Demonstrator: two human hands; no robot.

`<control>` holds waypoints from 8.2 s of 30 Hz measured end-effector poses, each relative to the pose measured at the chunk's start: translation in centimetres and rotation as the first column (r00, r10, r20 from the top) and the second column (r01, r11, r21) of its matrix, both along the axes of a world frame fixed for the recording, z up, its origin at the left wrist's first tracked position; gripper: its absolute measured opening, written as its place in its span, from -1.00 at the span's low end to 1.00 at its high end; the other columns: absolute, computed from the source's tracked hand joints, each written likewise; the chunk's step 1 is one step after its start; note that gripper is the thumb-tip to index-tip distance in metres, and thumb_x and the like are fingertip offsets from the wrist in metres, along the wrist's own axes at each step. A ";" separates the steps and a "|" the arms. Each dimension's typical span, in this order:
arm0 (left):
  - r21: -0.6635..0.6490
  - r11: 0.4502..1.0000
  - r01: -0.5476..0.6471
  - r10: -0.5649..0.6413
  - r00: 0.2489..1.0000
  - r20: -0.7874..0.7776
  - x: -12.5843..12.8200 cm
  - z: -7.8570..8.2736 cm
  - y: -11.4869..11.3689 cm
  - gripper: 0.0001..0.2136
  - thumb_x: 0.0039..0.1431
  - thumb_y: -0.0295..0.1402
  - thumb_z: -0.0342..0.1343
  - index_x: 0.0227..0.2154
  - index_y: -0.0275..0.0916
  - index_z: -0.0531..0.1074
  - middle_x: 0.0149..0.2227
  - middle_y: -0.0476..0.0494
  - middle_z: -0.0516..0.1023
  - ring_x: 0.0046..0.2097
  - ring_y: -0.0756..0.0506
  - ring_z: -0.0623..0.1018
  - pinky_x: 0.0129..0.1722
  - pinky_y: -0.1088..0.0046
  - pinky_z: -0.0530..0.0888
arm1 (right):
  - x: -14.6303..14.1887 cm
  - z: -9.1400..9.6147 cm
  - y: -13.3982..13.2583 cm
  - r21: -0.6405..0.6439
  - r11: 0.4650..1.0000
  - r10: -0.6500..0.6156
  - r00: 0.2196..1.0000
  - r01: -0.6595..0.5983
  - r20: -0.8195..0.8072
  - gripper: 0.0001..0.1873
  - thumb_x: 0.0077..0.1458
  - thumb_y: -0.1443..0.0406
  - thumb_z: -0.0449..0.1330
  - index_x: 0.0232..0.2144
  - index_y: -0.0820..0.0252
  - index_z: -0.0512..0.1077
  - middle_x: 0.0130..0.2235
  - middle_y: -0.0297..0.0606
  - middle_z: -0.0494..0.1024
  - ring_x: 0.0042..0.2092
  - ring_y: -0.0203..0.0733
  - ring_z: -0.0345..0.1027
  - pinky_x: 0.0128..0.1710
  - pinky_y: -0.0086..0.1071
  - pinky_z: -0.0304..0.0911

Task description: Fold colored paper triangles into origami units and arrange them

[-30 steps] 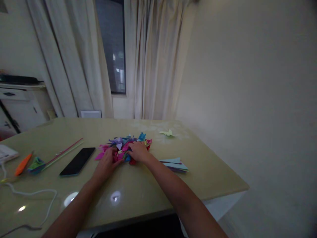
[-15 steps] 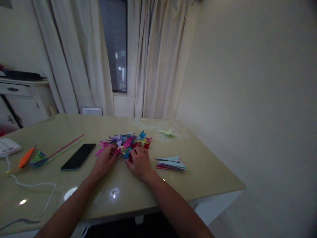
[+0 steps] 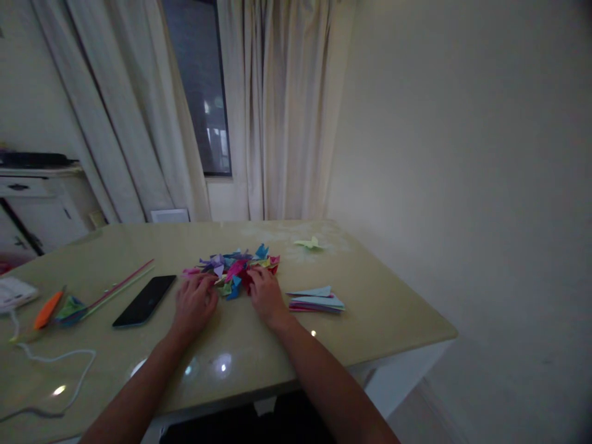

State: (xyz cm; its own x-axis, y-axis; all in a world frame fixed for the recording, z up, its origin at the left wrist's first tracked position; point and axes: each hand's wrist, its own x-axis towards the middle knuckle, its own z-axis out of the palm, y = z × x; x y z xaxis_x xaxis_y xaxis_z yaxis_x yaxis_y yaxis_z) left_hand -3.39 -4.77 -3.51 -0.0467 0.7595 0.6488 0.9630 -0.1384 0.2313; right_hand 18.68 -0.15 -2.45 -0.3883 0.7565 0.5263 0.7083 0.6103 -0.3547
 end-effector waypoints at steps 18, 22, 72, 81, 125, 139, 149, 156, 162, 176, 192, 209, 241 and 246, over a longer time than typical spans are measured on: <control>-0.210 0.975 0.076 -0.109 0.982 -0.153 14.2 0.3 3.6 -0.75 0.37 -0.25 0.04 -0.05 -0.16 0.56 0.09 -0.32 0.55 0.17 -0.35 0.38 0.15 -0.05 0.23 | 6.4 3.2 2.8 -0.233 0.970 -0.241 0.339 0.065 -0.909 -0.47 0.14 -0.09 0.29 -0.11 0.24 0.53 -0.26 -0.18 0.72 -0.60 -0.27 0.38 -0.72 -0.46 0.15; -0.208 0.973 0.095 -0.121 0.986 -0.117 13.2 0.1 2.9 -0.79 0.37 -0.23 0.07 -0.11 -0.14 0.57 0.03 -0.26 0.58 0.12 -0.31 0.39 0.11 0.00 0.23 | 6.5 3.2 2.8 -0.238 0.949 -0.299 0.359 0.206 -0.884 -0.38 0.38 -0.11 -0.06 -0.23 0.25 0.55 -0.52 -0.29 0.56 -0.65 -0.28 0.28 -0.63 -0.44 0.16; -0.233 0.973 -0.010 0.042 0.990 0.136 9.2 1.0 2.7 -0.78 0.31 -0.34 0.05 -0.27 -0.14 0.62 -0.11 -0.22 0.65 0.02 -0.34 0.52 0.08 -0.03 0.25 | 0.5 0.7 -1.9 -0.036 0.975 -0.213 0.966 0.220 0.146 -0.53 0.46 0.16 0.01 -0.33 0.13 0.65 -0.35 -0.15 0.71 -0.39 -0.18 0.54 -0.41 -0.40 0.11; 0.101 0.991 0.085 -0.112 0.947 0.302 9.6 0.7 3.6 -0.80 0.39 -0.26 -0.01 -0.19 -0.18 0.50 -0.01 -0.25 0.60 0.03 -0.31 0.53 0.09 -0.01 0.31 | 1.5 1.1 -0.8 -0.020 0.986 -0.161 0.929 0.164 -0.333 -0.79 0.38 0.17 0.12 -0.10 0.13 0.49 -0.17 -0.19 0.64 -0.18 -0.11 0.53 -0.18 -0.36 0.32; 0.261 0.890 0.372 -0.455 0.754 0.474 8.1 0.9 3.8 -0.73 0.31 -0.16 0.12 -0.14 -0.11 0.67 -0.11 -0.15 0.70 -0.08 -0.16 0.66 -0.03 0.27 0.58 | 3.2 0.8 1.0 0.016 0.996 0.080 0.870 -0.083 -0.487 -0.79 0.34 0.38 0.20 -0.14 0.09 0.65 -0.13 -0.22 0.61 -0.08 -0.17 0.50 -0.01 -0.37 0.37; 0.257 0.887 0.383 -0.461 0.753 0.470 8.9 1.7 3.1 -0.78 0.27 -0.19 0.14 -0.26 -0.13 0.66 -0.21 -0.13 0.71 -0.15 -0.14 0.65 -0.08 0.29 0.58 | 3.4 0.8 0.9 0.004 0.996 0.086 0.927 -0.091 -0.365 -0.73 0.36 0.38 0.19 -0.07 -0.01 0.66 -0.12 -0.26 0.63 -0.09 -0.18 0.52 -0.01 -0.39 0.39; 0.233 0.928 0.290 -0.364 0.576 0.732 9.1 2.1 3.3 -0.65 0.22 0.00 0.20 -0.24 -0.22 0.53 -0.31 -0.14 0.68 -0.32 -0.11 0.65 -0.29 0.37 0.59 | 3.3 1.3 1.0 0.032 0.998 0.065 0.838 -0.056 -0.541 -0.84 0.31 0.33 0.22 -0.21 0.10 0.64 -0.19 -0.21 0.64 -0.11 -0.15 0.52 -0.02 -0.34 0.39; 0.203 0.918 0.341 -0.379 0.603 0.702 9.0 1.3 3.6 -0.57 0.27 0.05 0.16 -0.07 -0.22 0.49 -0.21 -0.20 0.69 -0.26 -0.16 0.69 -0.25 0.31 0.61 | 5.2 3.4 1.7 0.010 0.999 -0.033 0.780 0.050 -0.625 -0.77 0.33 0.26 0.15 -0.21 0.15 0.62 -0.19 -0.16 0.66 -0.21 -0.17 0.52 -0.21 -0.38 0.41; 0.114 0.909 0.401 -0.416 0.855 0.310 9.5 0.4 3.5 -0.74 0.40 -0.18 0.02 -0.15 -0.16 0.57 -0.14 -0.21 0.65 -0.06 -0.20 0.63 -0.02 0.21 0.54 | 15.1 5.5 5.3 -0.097 0.989 -0.142 0.899 0.112 -0.414 -0.88 0.18 0.31 0.26 -0.32 0.15 0.62 -0.34 -0.26 0.67 -0.35 -0.22 0.47 -0.28 -0.40 0.30; -0.344 0.725 0.597 -0.658 0.748 -0.089 22.7 -1.3 2.5 -0.57 0.39 -0.21 0.07 0.29 0.10 0.38 0.11 -0.26 0.53 0.08 -0.32 0.50 0.03 0.06 0.46 | 22.9 -0.2 6.4 -0.310 0.950 -0.160 0.917 0.042 -0.365 -0.91 0.04 0.36 0.29 -0.42 0.21 0.63 -0.41 -0.27 0.66 -0.34 -0.19 0.52 -0.27 -0.38 0.37; -0.330 0.944 0.009 -0.145 0.910 -0.389 15.6 4.1 8.1 -0.71 0.40 -0.32 0.03 0.06 -0.28 0.52 0.09 -0.42 0.54 0.16 -0.40 0.47 0.08 0.07 0.39 | 20.9 -0.7 5.5 -0.379 0.923 -0.031 0.971 -0.062 -0.235 -0.91 0.00 0.37 0.38 -0.35 0.20 0.63 -0.35 -0.31 0.62 -0.30 -0.23 0.47 -0.26 -0.42 0.32; -0.284 0.770 0.572 -0.543 0.820 0.178 21.9 4.3 7.4 -0.83 0.45 -0.35 -0.08 -0.12 -0.17 0.41 -0.17 -0.16 0.65 -0.13 -0.14 0.62 -0.13 0.36 0.47 | 19.8 0.6 4.9 -0.112 0.954 0.161 0.792 -0.278 -0.589 -0.71 0.20 0.07 0.33 -0.24 0.16 0.64 -0.26 -0.21 0.64 -0.24 -0.17 0.52 -0.19 -0.33 0.40; -0.573 0.688 0.444 -0.533 0.846 0.015 17.2 3.5 13.7 -0.65 0.39 -0.14 -0.04 -0.07 -0.25 0.55 -0.15 -0.20 0.66 -0.11 -0.15 0.60 -0.07 0.32 0.51 | 24.4 0.0 5.3 -0.454 0.890 -0.073 0.971 -0.040 -0.229 -0.95 0.00 0.35 0.38 -0.42 0.20 0.68 -0.42 -0.29 0.66 -0.36 -0.22 0.48 -0.34 -0.43 0.27; -0.469 0.857 0.215 -0.304 0.945 -0.122 15.1 2.7 14.8 -0.65 0.35 -0.42 -0.12 0.03 -0.32 0.50 0.07 -0.48 0.53 0.15 -0.38 0.46 0.15 -0.05 0.35 | 25.6 0.2 5.0 -0.472 0.881 -0.096 0.967 -0.028 -0.235 -0.96 0.00 0.34 0.39 -0.42 0.21 0.67 -0.43 -0.28 0.65 -0.37 -0.22 0.47 -0.36 -0.43 0.25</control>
